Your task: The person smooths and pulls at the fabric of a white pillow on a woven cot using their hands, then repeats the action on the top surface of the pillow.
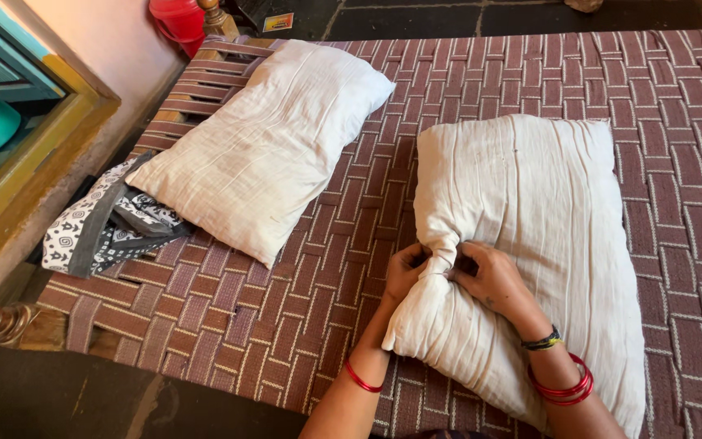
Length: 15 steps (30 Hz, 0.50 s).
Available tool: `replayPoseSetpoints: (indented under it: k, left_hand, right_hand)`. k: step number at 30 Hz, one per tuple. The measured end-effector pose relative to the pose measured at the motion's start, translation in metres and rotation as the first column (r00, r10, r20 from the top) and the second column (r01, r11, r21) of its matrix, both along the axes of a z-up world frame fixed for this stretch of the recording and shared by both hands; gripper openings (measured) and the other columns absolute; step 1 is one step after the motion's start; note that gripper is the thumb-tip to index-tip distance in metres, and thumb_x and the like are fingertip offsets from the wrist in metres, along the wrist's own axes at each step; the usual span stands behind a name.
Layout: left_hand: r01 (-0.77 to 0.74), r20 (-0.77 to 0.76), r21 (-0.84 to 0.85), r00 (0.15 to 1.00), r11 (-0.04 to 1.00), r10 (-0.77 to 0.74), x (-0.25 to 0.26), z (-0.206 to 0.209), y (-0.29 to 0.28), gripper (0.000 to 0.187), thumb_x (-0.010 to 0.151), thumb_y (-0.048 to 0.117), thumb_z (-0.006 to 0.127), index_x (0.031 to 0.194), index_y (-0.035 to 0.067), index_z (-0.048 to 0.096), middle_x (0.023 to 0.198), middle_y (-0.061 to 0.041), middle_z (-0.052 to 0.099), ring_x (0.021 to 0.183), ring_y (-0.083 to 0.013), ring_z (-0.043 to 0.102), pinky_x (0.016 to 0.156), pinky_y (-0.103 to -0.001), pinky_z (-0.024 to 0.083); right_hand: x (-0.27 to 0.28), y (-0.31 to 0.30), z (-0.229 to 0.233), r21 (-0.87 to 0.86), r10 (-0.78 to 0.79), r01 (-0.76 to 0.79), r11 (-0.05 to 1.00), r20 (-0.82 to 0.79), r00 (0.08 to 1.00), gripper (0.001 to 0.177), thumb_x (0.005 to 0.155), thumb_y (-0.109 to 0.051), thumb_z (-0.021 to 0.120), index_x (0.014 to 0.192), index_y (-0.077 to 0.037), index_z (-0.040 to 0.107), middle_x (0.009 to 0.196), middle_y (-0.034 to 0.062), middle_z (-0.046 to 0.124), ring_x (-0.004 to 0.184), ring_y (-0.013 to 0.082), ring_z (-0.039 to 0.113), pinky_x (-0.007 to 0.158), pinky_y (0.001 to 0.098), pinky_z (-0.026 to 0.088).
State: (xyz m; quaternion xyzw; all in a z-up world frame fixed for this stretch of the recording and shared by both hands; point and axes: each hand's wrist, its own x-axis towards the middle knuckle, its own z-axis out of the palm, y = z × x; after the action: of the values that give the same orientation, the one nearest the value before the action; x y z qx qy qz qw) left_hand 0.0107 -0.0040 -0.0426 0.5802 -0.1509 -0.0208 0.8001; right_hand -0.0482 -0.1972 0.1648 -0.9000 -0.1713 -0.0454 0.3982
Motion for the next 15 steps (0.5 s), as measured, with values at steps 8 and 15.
replayPoseSetpoints:
  k: [8, 15]
  left_hand:
    - [0.166, -0.063, -0.136, 0.982, 0.977, -0.176, -0.002, 0.016, 0.002, 0.027, 0.096, 0.011, 0.074, 0.120, -0.001, 0.070, 0.113, -0.005, 0.074, 0.102, -0.0126, 0.068, 0.095, -0.030, 0.054]
    - [0.188, -0.095, -0.207, 0.973, 0.960, -0.211, -0.009, 0.017, 0.001, 0.034, 0.092, 0.005, 0.077, 0.124, -0.001, 0.068, 0.117, -0.007, 0.073, 0.107, -0.0152, 0.067, 0.099, -0.033, 0.053]
  right_hand:
    - [-0.014, 0.013, 0.004, 0.052, -0.266, 0.268, 0.962, 0.400, 0.877, 0.025, 0.080, -0.005, 0.072, 0.104, -0.003, 0.068, 0.107, 0.0144, 0.069, 0.094, 0.0373, 0.067, 0.079, 0.0431, 0.054]
    - [0.000, 0.001, -0.013, 0.046, -0.147, 0.141, 0.989, 0.161, 0.976, 0.023, 0.081, -0.009, 0.075, 0.101, -0.001, 0.066, 0.104, 0.0163, 0.068, 0.093, 0.0366, 0.067, 0.076, 0.0415, 0.053]
